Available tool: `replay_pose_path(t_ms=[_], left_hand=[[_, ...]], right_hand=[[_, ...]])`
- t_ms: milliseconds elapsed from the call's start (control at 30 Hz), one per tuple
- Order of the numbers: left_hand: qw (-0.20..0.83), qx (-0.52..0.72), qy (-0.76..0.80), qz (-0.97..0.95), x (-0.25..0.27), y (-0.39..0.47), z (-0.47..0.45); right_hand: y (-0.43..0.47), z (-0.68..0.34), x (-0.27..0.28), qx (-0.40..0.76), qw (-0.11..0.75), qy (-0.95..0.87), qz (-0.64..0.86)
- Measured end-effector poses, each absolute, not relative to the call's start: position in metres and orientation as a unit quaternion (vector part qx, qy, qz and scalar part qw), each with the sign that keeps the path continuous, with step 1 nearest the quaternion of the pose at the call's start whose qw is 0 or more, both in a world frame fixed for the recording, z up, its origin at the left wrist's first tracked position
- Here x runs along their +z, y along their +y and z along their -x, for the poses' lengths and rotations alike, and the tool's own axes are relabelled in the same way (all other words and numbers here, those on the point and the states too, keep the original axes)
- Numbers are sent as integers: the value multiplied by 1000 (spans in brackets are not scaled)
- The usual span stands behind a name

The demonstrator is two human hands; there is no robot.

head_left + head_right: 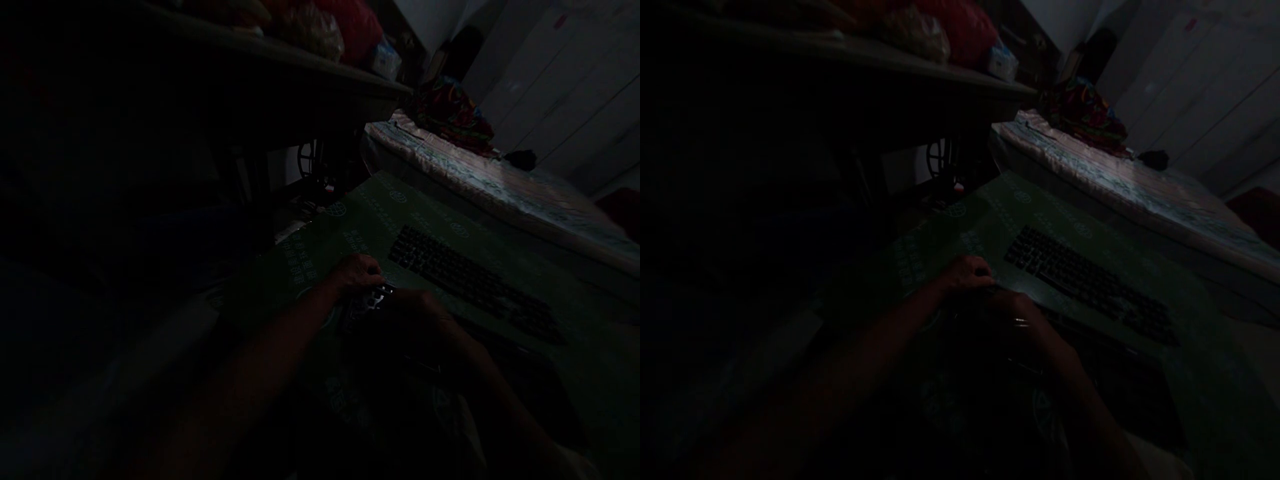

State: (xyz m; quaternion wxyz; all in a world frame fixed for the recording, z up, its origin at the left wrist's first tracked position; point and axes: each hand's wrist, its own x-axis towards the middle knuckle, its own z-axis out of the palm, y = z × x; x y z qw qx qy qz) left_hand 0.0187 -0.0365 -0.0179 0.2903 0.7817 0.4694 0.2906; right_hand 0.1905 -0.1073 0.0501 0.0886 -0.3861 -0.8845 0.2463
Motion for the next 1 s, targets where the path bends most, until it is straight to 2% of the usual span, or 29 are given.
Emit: replay_pose_path(t_ms=[100,267,433,667,833,1000], left_hand=[[292,290,467,-783,-19,-36,-18],[294,296,462,-783,-20,-35,-18],[288,297,460,-786,-22,-35,-18],[288,297,464,-784,-25,-32,-17],[289,297,470,-779,-20,-35,-18],[292,301,473,-775,-17,-37,-17]], right_hand=[[-105,-192,46,216,95,-888,394],[-114,-193,49,247,100,-887,377],[-114,-202,43,169,106,-878,436],[-130,-209,42,254,110,-871,405],[-123,-222,24,128,113,-861,479],[-124,-222,4,151,127,-890,410]])
